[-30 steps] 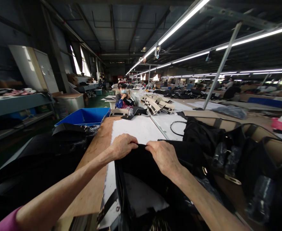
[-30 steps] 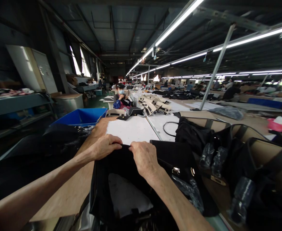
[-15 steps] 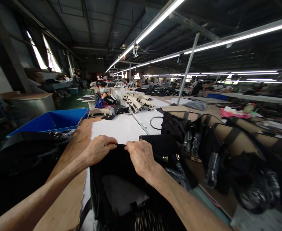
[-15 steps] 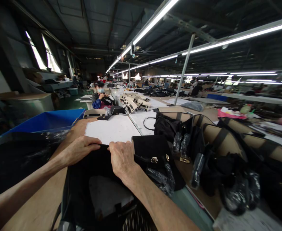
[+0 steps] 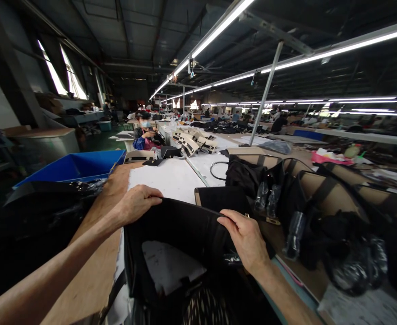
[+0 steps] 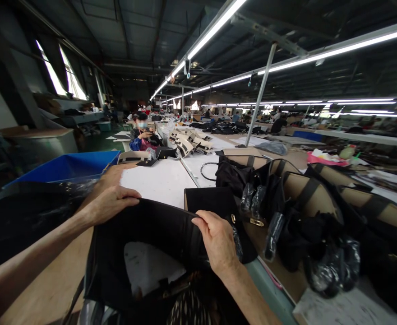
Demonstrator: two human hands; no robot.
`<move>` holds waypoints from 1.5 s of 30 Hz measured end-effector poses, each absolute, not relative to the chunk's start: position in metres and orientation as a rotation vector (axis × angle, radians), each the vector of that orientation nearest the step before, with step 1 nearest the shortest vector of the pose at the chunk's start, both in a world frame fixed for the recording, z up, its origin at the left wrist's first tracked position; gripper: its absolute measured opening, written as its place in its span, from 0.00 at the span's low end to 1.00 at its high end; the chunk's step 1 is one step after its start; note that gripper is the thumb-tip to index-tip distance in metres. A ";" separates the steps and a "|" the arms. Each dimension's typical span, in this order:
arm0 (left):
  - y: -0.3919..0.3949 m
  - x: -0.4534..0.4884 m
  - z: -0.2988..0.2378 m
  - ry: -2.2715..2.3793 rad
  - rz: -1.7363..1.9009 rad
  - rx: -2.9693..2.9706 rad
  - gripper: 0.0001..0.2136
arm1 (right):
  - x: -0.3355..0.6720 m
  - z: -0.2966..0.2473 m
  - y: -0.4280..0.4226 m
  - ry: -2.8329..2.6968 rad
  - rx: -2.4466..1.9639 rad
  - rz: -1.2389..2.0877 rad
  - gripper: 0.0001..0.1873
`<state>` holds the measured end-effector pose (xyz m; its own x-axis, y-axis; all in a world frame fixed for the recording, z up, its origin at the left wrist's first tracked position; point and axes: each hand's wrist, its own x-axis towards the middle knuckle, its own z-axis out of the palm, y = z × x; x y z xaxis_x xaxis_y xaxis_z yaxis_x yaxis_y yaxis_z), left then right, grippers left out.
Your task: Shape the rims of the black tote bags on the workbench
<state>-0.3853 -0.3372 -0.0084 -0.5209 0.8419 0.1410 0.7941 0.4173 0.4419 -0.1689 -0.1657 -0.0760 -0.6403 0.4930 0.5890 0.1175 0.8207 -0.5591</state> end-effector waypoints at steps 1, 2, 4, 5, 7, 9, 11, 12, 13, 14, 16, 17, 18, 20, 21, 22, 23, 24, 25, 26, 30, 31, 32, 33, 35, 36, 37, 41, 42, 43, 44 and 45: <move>-0.337 -0.386 -0.009 2.549 0.713 1.484 0.13 | -0.170 -0.074 -0.166 -2.221 -0.449 0.648 0.09; -0.337 -0.386 -0.009 2.541 0.716 1.484 0.12 | -0.171 -0.072 -0.166 -2.226 -0.450 0.664 0.09; -0.337 -0.387 -0.009 2.529 0.721 1.479 0.12 | -0.173 -0.069 -0.166 -2.241 -0.448 0.659 0.11; -0.337 -0.387 -0.009 2.525 0.723 1.474 0.12 | -0.173 -0.068 -0.165 -2.249 -0.448 0.643 0.12; -0.337 -0.386 -0.009 2.522 0.722 1.470 0.12 | -0.173 -0.068 -0.165 -2.266 -0.452 0.591 0.13; -0.337 -0.386 -0.009 2.533 0.714 1.471 0.12 | -0.173 -0.070 -0.166 -2.278 -0.458 0.499 0.13; -0.337 -0.385 -0.009 2.559 0.704 1.471 0.12 | -0.174 -0.073 -0.170 -2.292 -0.454 0.331 0.13; -0.337 -0.384 -0.010 2.575 0.701 1.473 0.12 | -0.175 -0.075 -0.172 -2.305 -0.448 0.218 0.13; -0.337 -0.384 -0.010 2.590 0.699 1.475 0.12 | -0.176 -0.077 -0.174 -2.322 -0.439 0.099 0.13; -0.337 -0.384 -0.010 2.604 0.700 1.479 0.12 | -0.177 -0.079 -0.176 -2.341 -0.425 -0.011 0.13; -0.337 -0.383 -0.011 2.619 0.700 1.482 0.12 | -0.178 -0.082 -0.180 -2.372 -0.399 -0.142 0.17; -0.337 -0.383 -0.010 2.621 0.700 1.483 0.12 | -0.179 -0.083 -0.180 -2.382 -0.394 -0.144 0.18; -0.337 -0.383 -0.010 2.619 0.701 1.484 0.12 | -0.179 -0.084 -0.181 -2.387 -0.398 -0.102 0.19; -0.337 -0.382 -0.009 2.608 0.704 1.484 0.12 | -0.179 -0.084 -0.180 -2.390 -0.422 0.064 0.16; -0.337 -0.382 -0.008 2.604 0.707 1.483 0.12 | -0.179 -0.083 -0.180 -2.385 -0.431 0.163 0.13; -0.337 -0.382 -0.008 2.602 0.709 1.481 0.12 | -0.178 -0.082 -0.179 -2.376 -0.433 0.258 0.11; -0.337 -0.382 -0.008 2.601 0.707 1.481 0.12 | -0.178 -0.080 -0.179 -2.364 -0.431 0.341 0.08; -0.337 -0.383 -0.008 2.600 0.702 1.480 0.12 | -0.178 -0.079 -0.178 -2.353 -0.425 0.410 0.07; -0.337 -0.383 -0.008 2.600 0.697 1.481 0.12 | -0.177 -0.077 -0.178 -2.343 -0.420 0.470 0.06; -0.337 -0.383 -0.009 2.601 0.692 1.482 0.12 | -0.177 -0.075 -0.178 -2.332 -0.417 0.526 0.05; -0.337 -0.385 -0.010 2.599 0.685 1.480 0.13 | -0.178 -0.071 -0.176 -2.303 -0.413 0.693 0.06; -0.337 -0.385 -0.010 2.595 0.681 1.482 0.13 | -0.179 -0.070 -0.175 -2.296 -0.412 0.721 0.07; -0.337 -0.384 -0.010 2.589 0.675 1.484 0.13 | -0.179 -0.070 -0.175 -2.290 -0.409 0.746 0.07; -0.337 -0.384 -0.010 2.585 0.669 1.486 0.13 | -0.180 -0.069 -0.174 -2.286 -0.406 0.772 0.07; -0.337 -0.384 -0.009 2.588 0.669 1.480 0.13 | -0.180 -0.067 -0.173 -2.286 -0.410 0.825 0.08; -0.337 -0.385 -0.009 2.591 0.677 1.474 0.13 | -0.180 -0.066 -0.173 -2.288 -0.419 0.844 0.08; -0.337 -0.385 -0.009 2.594 0.687 1.468 0.13 | -0.180 -0.065 -0.173 -2.296 -0.432 0.854 0.09; -0.339 -0.384 -0.009 2.613 0.728 1.448 0.12 | -0.177 -0.063 -0.175 -2.377 -0.470 0.785 0.14; -0.339 -0.383 -0.009 2.616 0.739 1.446 0.11 | -0.176 -0.062 -0.175 -2.405 -0.474 0.744 0.15; -0.340 -0.384 -0.009 2.615 0.751 1.446 0.11 | -0.175 -0.060 -0.177 -2.435 -0.478 0.697 0.16; -0.340 -0.384 -0.008 2.607 0.768 1.446 0.11 | -0.174 -0.057 -0.178 -2.467 -0.484 0.643 0.16; -0.339 -0.384 -0.008 2.594 0.789 1.448 0.10 | -0.174 -0.053 -0.180 -2.504 -0.493 0.588 0.17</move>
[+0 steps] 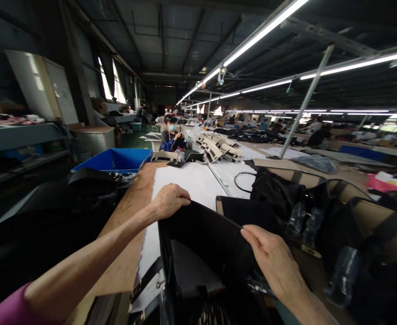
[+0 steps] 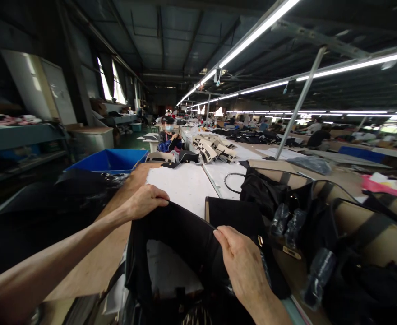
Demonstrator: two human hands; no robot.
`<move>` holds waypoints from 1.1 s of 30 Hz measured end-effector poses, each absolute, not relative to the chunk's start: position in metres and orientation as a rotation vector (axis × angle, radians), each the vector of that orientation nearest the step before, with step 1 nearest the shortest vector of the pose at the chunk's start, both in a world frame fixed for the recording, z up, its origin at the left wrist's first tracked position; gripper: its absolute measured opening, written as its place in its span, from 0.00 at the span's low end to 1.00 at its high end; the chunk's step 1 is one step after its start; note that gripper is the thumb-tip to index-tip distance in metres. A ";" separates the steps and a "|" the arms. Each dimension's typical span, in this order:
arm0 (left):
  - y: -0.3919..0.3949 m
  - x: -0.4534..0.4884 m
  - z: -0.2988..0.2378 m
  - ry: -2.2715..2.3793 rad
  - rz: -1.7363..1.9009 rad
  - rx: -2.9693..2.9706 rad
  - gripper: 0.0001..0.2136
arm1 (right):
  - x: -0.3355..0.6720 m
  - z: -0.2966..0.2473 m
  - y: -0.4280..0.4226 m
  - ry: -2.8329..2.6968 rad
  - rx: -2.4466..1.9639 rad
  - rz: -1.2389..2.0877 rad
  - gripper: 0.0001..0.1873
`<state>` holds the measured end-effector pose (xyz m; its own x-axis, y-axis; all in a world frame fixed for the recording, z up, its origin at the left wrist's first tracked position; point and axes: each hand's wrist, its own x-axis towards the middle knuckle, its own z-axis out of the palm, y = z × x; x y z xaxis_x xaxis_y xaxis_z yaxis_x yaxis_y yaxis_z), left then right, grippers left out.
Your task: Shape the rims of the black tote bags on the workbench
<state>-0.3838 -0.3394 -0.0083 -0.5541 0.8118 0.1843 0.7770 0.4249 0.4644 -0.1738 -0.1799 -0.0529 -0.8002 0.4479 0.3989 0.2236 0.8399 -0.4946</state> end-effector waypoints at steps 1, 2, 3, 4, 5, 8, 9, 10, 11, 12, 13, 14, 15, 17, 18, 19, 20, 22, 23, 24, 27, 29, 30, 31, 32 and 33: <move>-0.339 -0.384 -0.008 2.576 0.810 1.454 0.10 | -0.174 -0.047 -0.182 -2.545 -0.499 0.537 0.16; -0.338 -0.383 -0.008 2.556 0.829 1.464 0.09 | -0.175 -0.040 -0.186 -2.584 -0.496 0.497 0.14; -0.336 -0.381 -0.008 2.532 0.848 1.481 0.09 | -0.177 -0.032 -0.189 -2.621 -0.484 0.476 0.12; -0.335 -0.379 -0.008 2.498 0.864 1.512 0.09 | -0.180 -0.024 -0.193 -2.652 -0.475 0.478 0.10; -0.333 -0.376 -0.008 2.454 0.875 1.550 0.09 | -0.184 -0.015 -0.198 -2.681 -0.468 0.507 0.11; -0.325 -0.363 -0.007 2.258 0.902 1.674 0.10 | -0.204 0.002 -0.207 -2.769 -0.408 0.719 0.22; -0.322 -0.358 -0.007 2.179 0.917 1.708 0.10 | -0.213 0.003 -0.208 -2.793 -0.363 0.793 0.24; -0.319 -0.355 -0.006 2.110 0.932 1.732 0.11 | -0.221 0.002 -0.208 -2.808 -0.318 0.854 0.25; -0.316 -0.352 -0.006 2.057 0.941 1.743 0.11 | -0.229 0.000 -0.208 -2.816 -0.276 0.903 0.24; -0.314 -0.350 -0.006 2.018 0.944 1.749 0.12 | -0.236 -0.004 -0.208 -2.811 -0.257 0.944 0.23; -0.313 -0.349 -0.005 1.992 0.953 1.752 0.12 | -0.242 -0.009 -0.207 -2.800 -0.263 0.978 0.22; -0.314 -0.349 -0.004 1.979 0.980 1.754 0.13 | -0.247 -0.013 -0.207 -2.785 -0.287 1.001 0.21; -0.316 -0.350 -0.003 1.986 1.038 1.752 0.14 | -0.249 -0.017 -0.207 -2.769 -0.323 1.009 0.21; -0.327 -0.349 -0.002 2.069 1.236 1.707 0.14 | -0.251 -0.022 -0.208 -2.756 -0.404 0.986 0.21; -0.335 -0.347 -0.002 2.142 1.349 1.648 0.15 | -0.250 -0.022 -0.210 -2.762 -0.434 0.962 0.21; -0.345 -0.344 -0.002 2.224 1.450 1.565 0.15 | -0.248 -0.022 -0.212 -2.777 -0.450 0.933 0.21; -0.357 -0.339 -0.004 2.301 1.517 1.464 0.15 | -0.245 -0.021 -0.214 -2.795 -0.463 0.896 0.20; -0.381 -0.323 -0.011 2.384 1.569 1.271 0.20 | -0.242 -0.018 -0.219 -2.834 -0.480 0.804 0.20; -0.392 -0.314 -0.016 2.410 1.536 1.178 0.23 | -0.241 -0.017 -0.221 -2.850 -0.485 0.749 0.20; -0.403 -0.304 -0.021 2.431 1.504 1.097 0.27 | -0.241 -0.016 -0.223 -2.863 -0.489 0.693 0.20; -0.425 -0.275 -0.033 2.486 1.403 0.958 0.37 | -0.245 -0.015 -0.227 -2.892 -0.447 0.542 0.18; -0.432 -0.259 -0.039 2.527 1.363 0.966 0.41 | -0.249 -0.014 -0.228 -2.902 -0.389 0.465 0.13; -0.435 -0.253 -0.042 2.548 1.345 0.984 0.42 | -0.250 -0.014 -0.229 -2.903 -0.366 0.434 0.10; -0.437 -0.249 -0.045 2.571 1.328 0.998 0.43 | -0.251 -0.014 -0.229 -2.904 -0.352 0.408 0.08; -0.438 -0.246 -0.049 2.594 1.312 0.994 0.42 | -0.252 -0.013 -0.228 -2.905 -0.350 0.389 0.06; -0.440 -0.246 -0.052 2.616 1.298 0.971 0.42 | -0.251 -0.013 -0.227 -2.907 -0.350 0.381 0.06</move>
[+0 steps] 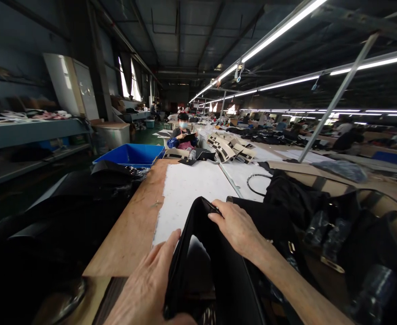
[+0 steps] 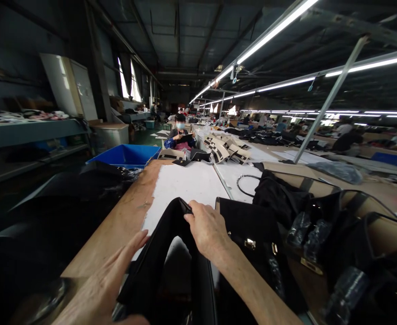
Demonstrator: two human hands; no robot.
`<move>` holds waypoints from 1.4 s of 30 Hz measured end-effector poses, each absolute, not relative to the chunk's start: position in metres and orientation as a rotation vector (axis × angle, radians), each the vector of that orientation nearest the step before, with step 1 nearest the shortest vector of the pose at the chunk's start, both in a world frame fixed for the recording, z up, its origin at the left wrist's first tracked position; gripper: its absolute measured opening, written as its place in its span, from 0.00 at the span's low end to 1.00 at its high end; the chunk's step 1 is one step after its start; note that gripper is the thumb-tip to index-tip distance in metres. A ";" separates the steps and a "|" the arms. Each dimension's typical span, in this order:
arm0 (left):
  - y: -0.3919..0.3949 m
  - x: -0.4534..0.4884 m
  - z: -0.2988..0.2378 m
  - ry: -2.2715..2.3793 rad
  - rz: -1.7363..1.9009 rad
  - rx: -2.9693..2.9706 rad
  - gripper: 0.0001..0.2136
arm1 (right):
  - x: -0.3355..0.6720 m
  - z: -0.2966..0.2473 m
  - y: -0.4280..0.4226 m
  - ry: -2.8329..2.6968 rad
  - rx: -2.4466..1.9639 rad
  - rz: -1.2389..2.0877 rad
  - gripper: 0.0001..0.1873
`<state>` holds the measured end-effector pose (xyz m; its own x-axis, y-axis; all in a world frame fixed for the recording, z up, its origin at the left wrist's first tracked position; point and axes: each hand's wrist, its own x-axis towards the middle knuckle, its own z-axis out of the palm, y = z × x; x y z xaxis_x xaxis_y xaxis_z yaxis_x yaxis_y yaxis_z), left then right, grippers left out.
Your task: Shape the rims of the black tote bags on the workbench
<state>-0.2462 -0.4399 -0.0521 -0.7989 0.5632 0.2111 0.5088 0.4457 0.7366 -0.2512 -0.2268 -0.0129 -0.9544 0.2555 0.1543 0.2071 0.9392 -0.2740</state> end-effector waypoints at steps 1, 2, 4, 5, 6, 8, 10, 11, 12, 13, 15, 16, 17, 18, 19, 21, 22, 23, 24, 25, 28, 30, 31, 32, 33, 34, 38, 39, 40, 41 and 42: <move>-0.442 -0.249 -0.055 2.626 1.280 0.928 0.40 | -0.250 -0.012 -0.224 -2.911 -0.355 0.381 0.06; -0.444 -0.254 -0.057 2.626 1.262 0.872 0.38 | -0.248 -0.012 -0.221 -2.917 -0.360 0.387 0.06; -0.448 -0.273 -0.056 2.564 1.238 0.784 0.31 | -0.241 -0.010 -0.211 -2.936 -0.356 0.410 0.07; -0.450 -0.286 -0.053 2.506 1.243 0.772 0.27 | -0.237 -0.009 -0.205 -2.942 -0.351 0.420 0.07; -0.452 -0.301 -0.048 2.418 1.266 0.800 0.23 | -0.233 -0.008 -0.198 -2.945 -0.347 0.426 0.08; -0.453 -0.334 -0.038 2.193 1.324 0.930 0.19 | -0.225 -0.006 -0.185 -2.947 -0.347 0.435 0.11; -0.449 -0.364 -0.030 2.042 1.370 0.968 0.17 | -0.219 -0.005 -0.174 -2.952 -0.349 0.442 0.13; -0.445 -0.376 -0.028 1.987 1.374 0.974 0.17 | -0.217 -0.005 -0.170 -2.956 -0.340 0.442 0.14; -0.440 -0.386 -0.028 1.944 1.366 0.978 0.16 | -0.216 -0.006 -0.167 -2.958 -0.336 0.436 0.14; -0.435 -0.393 -0.030 1.906 1.361 0.982 0.16 | -0.214 -0.007 -0.166 -2.958 -0.335 0.428 0.14; -0.426 -0.399 -0.037 1.835 1.394 0.974 0.16 | -0.213 -0.010 -0.168 -2.969 -0.335 0.404 0.13; -0.423 -0.399 -0.042 1.802 1.427 0.963 0.16 | -0.213 -0.012 -0.170 -2.976 -0.348 0.374 0.13; -0.420 -0.397 -0.046 1.770 1.464 0.948 0.16 | -0.213 -0.012 -0.174 -2.984 -0.368 0.329 0.14; -0.420 -0.395 -0.049 1.745 1.498 0.932 0.16 | -0.214 -0.013 -0.179 -2.989 -0.384 0.267 0.16; -0.420 -0.392 -0.052 1.727 1.516 0.922 0.15 | -0.215 -0.013 -0.184 -2.985 -0.392 0.190 0.19; -0.421 -0.387 -0.055 1.710 1.532 0.916 0.15 | -0.219 -0.013 -0.194 -2.946 -0.358 0.015 0.25; -0.422 -0.385 -0.055 1.705 1.544 0.911 0.14 | -0.222 -0.013 -0.199 -2.917 -0.303 -0.056 0.28; -0.422 -0.383 -0.056 1.701 1.559 0.905 0.14 | -0.226 -0.013 -0.204 -2.875 -0.233 -0.111 0.29; -0.423 -0.382 -0.056 1.697 1.574 0.897 0.14 | -0.230 -0.014 -0.208 -2.830 -0.161 -0.154 0.30; -0.423 -0.382 -0.056 1.695 1.588 0.890 0.14 | -0.234 -0.014 -0.212 -2.788 -0.091 -0.189 0.30; -0.423 -0.380 -0.058 1.702 1.629 0.866 0.15 | -0.244 -0.014 -0.225 -2.710 0.084 -0.273 0.29; -0.423 -0.378 -0.059 1.706 1.641 0.850 0.15 | -0.248 -0.013 -0.234 -2.687 0.173 -0.298 0.27; -0.424 -0.377 -0.060 1.705 1.644 0.846 0.16 | -0.250 -0.012 -0.238 -2.678 0.208 -0.290 0.25; -0.424 -0.376 -0.060 1.704 1.646 0.844 0.16 | -0.252 -0.012 -0.241 -2.671 0.238 -0.274 0.22; -0.425 -0.375 -0.060 1.702 1.653 0.844 0.15 | -0.253 -0.011 -0.243 -2.665 0.260 -0.257 0.19; -0.425 -0.374 -0.061 1.699 1.665 0.839 0.16 | -0.255 -0.011 -0.245 -2.663 0.275 -0.241 0.16; -0.426 -0.370 -0.062 1.668 1.722 0.818 0.16 | -0.260 -0.013 -0.249 -2.657 0.275 -0.207 0.08; -0.426 -0.369 -0.063 1.660 1.730 0.822 0.16 | -0.260 -0.013 -0.250 -2.653 0.268 -0.211 0.08; -0.426 -0.369 -0.064 1.656 1.736 0.835 0.16 | -0.261 -0.014 -0.251 -2.649 0.267 -0.216 0.07; -0.426 -0.368 -0.064 1.656 1.743 0.852 0.16 | -0.261 -0.014 -0.252 -2.647 0.275 -0.218 0.07; -0.425 -0.368 -0.065 1.659 1.746 0.872 0.15 | -0.261 -0.015 -0.253 -2.649 0.290 -0.215 0.07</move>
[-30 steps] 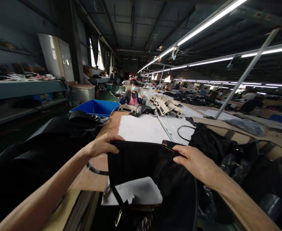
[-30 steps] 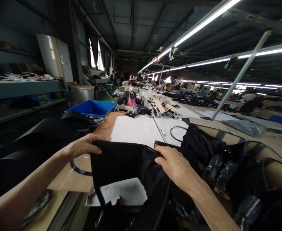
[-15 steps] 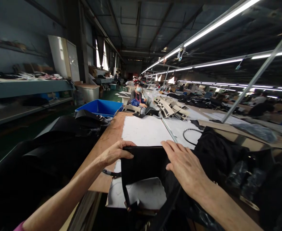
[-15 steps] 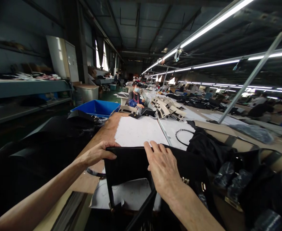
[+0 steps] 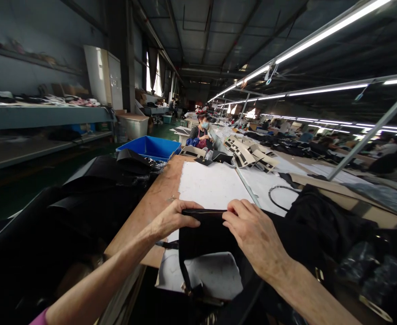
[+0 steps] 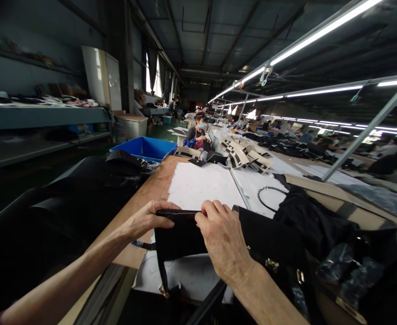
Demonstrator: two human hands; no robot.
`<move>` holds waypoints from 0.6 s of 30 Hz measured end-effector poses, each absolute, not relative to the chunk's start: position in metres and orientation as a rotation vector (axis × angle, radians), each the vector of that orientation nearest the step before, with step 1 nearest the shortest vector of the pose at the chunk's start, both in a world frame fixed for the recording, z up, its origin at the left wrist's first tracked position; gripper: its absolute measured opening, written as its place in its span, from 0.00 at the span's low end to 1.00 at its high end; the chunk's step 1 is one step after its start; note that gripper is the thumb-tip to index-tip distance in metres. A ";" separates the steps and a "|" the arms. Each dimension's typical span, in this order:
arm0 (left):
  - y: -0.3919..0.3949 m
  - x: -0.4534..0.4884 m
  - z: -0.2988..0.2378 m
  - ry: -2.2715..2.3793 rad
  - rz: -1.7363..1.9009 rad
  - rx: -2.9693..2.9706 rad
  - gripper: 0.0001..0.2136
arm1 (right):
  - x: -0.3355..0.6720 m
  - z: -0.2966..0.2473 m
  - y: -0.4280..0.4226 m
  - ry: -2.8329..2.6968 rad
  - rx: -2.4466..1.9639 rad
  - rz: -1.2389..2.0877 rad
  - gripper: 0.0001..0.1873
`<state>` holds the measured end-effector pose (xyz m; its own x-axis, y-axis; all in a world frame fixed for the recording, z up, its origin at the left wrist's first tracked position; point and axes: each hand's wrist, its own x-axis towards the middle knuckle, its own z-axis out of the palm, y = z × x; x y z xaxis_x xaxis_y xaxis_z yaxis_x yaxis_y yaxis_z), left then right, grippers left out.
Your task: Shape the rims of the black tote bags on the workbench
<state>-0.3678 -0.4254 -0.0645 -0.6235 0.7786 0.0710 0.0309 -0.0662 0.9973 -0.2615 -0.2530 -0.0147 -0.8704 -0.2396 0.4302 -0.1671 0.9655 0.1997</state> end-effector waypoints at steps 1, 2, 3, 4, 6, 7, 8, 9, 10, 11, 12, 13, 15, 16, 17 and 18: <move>-0.425 -0.367 -0.065 1.664 1.749 0.892 0.15 | -0.262 -0.015 -0.254 -2.656 0.309 -0.205 0.06; -0.425 -0.367 -0.065 1.673 1.756 0.915 0.15 | -0.262 -0.015 -0.255 -2.664 0.324 -0.191 0.06; -0.424 -0.366 -0.065 1.688 1.769 0.938 0.14 | -0.263 -0.016 -0.255 -2.673 0.331 -0.179 0.06; -0.424 -0.365 -0.064 1.707 1.788 0.961 0.14 | -0.264 -0.016 -0.255 -2.680 0.330 -0.169 0.06; -0.424 -0.364 -0.064 1.755 1.840 1.012 0.12 | -0.267 -0.017 -0.254 -2.704 0.316 -0.149 0.08; -0.424 -0.363 -0.063 1.789 1.863 1.032 0.11 | -0.268 -0.018 -0.253 -2.722 0.307 -0.129 0.09; -0.424 -0.363 -0.063 1.823 1.876 1.046 0.10 | -0.269 -0.018 -0.252 -2.745 0.297 -0.100 0.10; -0.425 -0.362 -0.063 1.857 1.882 1.051 0.10 | -0.269 -0.019 -0.251 -2.767 0.293 -0.060 0.11; -0.426 -0.362 -0.063 1.886 1.874 1.053 0.10 | -0.269 -0.019 -0.250 -2.789 0.296 -0.012 0.12; -0.427 -0.361 -0.062 1.904 1.861 1.055 0.10 | -0.268 -0.020 -0.249 -2.806 0.311 0.046 0.13; -0.428 -0.361 -0.062 1.913 1.847 1.059 0.10 | -0.266 -0.020 -0.248 -2.818 0.338 0.106 0.13; -0.430 -0.360 -0.062 1.917 1.831 1.064 0.10 | -0.265 -0.020 -0.247 -2.830 0.368 0.169 0.12; -0.432 -0.360 -0.062 1.929 1.805 1.073 0.11 | -0.261 -0.019 -0.246 -2.852 0.414 0.283 0.11; -0.433 -0.359 -0.062 1.932 1.801 1.079 0.11 | -0.259 -0.019 -0.246 -2.858 0.419 0.326 0.11; -0.433 -0.359 -0.062 1.930 1.799 1.086 0.11 | -0.258 -0.018 -0.246 -2.857 0.411 0.356 0.11; -0.434 -0.359 -0.062 1.919 1.801 1.093 0.12 | -0.257 -0.018 -0.246 -2.855 0.398 0.371 0.10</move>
<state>-0.3591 -0.4338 -0.0624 -0.6696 0.6875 0.2810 0.3242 -0.0697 0.9434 -0.2573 -0.2464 -0.0181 -0.9356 -0.2354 0.2630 -0.2948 0.9309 -0.2155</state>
